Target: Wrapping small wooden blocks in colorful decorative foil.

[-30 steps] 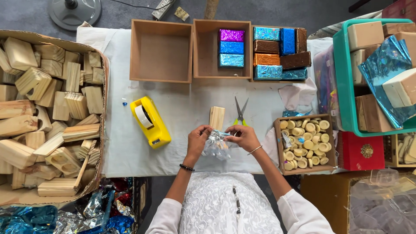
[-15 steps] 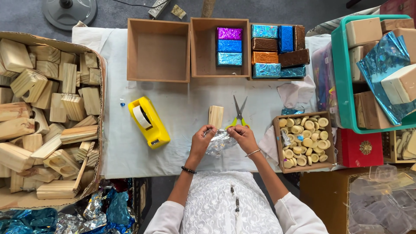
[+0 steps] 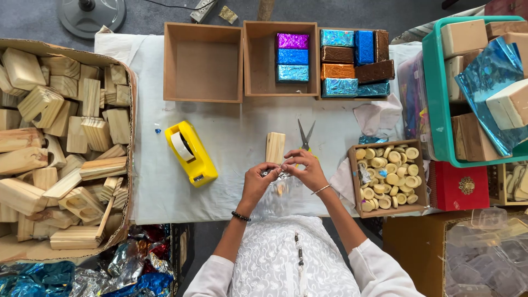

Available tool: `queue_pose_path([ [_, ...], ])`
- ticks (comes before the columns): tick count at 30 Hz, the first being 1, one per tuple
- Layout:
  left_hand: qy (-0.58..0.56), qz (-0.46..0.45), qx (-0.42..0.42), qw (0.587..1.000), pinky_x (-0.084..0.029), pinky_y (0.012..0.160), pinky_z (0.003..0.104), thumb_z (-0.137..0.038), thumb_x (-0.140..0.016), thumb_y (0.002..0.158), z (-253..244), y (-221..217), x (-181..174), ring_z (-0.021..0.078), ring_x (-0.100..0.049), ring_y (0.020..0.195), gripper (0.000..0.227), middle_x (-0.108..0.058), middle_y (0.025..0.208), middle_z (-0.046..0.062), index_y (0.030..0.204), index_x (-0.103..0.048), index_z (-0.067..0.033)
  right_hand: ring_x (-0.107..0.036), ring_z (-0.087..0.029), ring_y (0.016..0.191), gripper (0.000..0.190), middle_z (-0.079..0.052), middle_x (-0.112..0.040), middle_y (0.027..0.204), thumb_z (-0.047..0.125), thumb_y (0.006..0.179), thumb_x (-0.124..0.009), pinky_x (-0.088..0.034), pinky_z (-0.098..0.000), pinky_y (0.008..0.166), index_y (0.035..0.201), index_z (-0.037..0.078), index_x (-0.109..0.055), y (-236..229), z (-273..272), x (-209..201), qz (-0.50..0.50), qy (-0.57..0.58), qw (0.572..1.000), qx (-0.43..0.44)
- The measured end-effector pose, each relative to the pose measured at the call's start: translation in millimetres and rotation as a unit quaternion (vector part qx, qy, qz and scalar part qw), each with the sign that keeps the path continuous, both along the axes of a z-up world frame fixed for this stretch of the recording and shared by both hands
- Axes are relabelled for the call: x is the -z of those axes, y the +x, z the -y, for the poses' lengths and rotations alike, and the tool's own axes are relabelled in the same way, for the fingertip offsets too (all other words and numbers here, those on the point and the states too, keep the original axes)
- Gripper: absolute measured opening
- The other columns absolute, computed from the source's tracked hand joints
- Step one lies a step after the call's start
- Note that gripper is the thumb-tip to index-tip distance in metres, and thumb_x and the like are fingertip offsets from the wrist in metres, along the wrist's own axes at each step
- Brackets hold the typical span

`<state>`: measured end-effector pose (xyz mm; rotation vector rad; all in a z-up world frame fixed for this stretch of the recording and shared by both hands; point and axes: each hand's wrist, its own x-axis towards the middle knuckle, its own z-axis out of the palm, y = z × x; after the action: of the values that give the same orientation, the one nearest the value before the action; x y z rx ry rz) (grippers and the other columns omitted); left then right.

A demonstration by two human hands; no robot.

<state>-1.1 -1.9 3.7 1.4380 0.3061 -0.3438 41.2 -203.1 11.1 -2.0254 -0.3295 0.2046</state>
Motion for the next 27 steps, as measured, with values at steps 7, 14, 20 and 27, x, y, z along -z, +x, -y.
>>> queue_pose_path([
  [7,0.249,0.200,-0.003,0.948,-0.055,0.068,0.030,-0.019,-0.083,0.083,6.4,-3.5,-37.7,0.0169,-0.071,0.078,0.012,-0.075,0.090,0.001,0.091,-0.078,-0.0114,-0.065,-0.013,0.090,0.012,0.000,-0.068,0.105,0.015,0.081,-0.081,-0.054,-0.0323,0.080,0.083,0.003,-0.080,-8.1,-2.5,29.6,-0.274,0.159,0.938,0.139],
  [14,0.378,0.402,0.042,0.833,-0.054,0.069,0.034,-0.014,-0.081,0.082,2.9,-12.1,-49.3,0.0208,-0.066,0.080,0.011,-0.072,0.089,-0.001,0.091,-0.075,-0.0144,-0.061,-0.008,0.083,0.018,0.002,-0.069,0.100,0.015,0.081,-0.080,-0.044,-0.0265,0.071,0.087,-0.001,-0.079,-12.0,-1.2,45.5,-0.363,0.173,0.881,0.249],
  [20,0.357,0.440,0.070,0.821,-0.053,0.066,0.036,-0.013,-0.083,0.082,1.5,-19.5,-45.8,0.0211,-0.065,0.076,0.011,-0.072,0.088,0.000,0.090,-0.076,-0.0134,-0.045,-0.006,0.071,0.025,0.009,-0.068,0.080,0.033,0.088,-0.080,-0.034,-0.0261,0.062,0.097,0.010,-0.080,-22.5,44.9,80.1,-0.389,0.176,0.826,0.369],
  [27,0.354,0.390,0.057,0.848,-0.054,0.074,0.037,-0.012,-0.082,0.082,8.4,-19.0,-42.8,0.0236,-0.068,0.083,0.012,-0.073,0.092,0.004,0.092,-0.076,-0.0128,-0.048,-0.003,0.067,0.029,0.009,-0.068,0.080,0.041,0.083,-0.078,-0.033,-0.0249,0.059,0.097,0.015,-0.081,-113.2,112.5,96.1,-0.335,0.160,0.791,0.486],
])
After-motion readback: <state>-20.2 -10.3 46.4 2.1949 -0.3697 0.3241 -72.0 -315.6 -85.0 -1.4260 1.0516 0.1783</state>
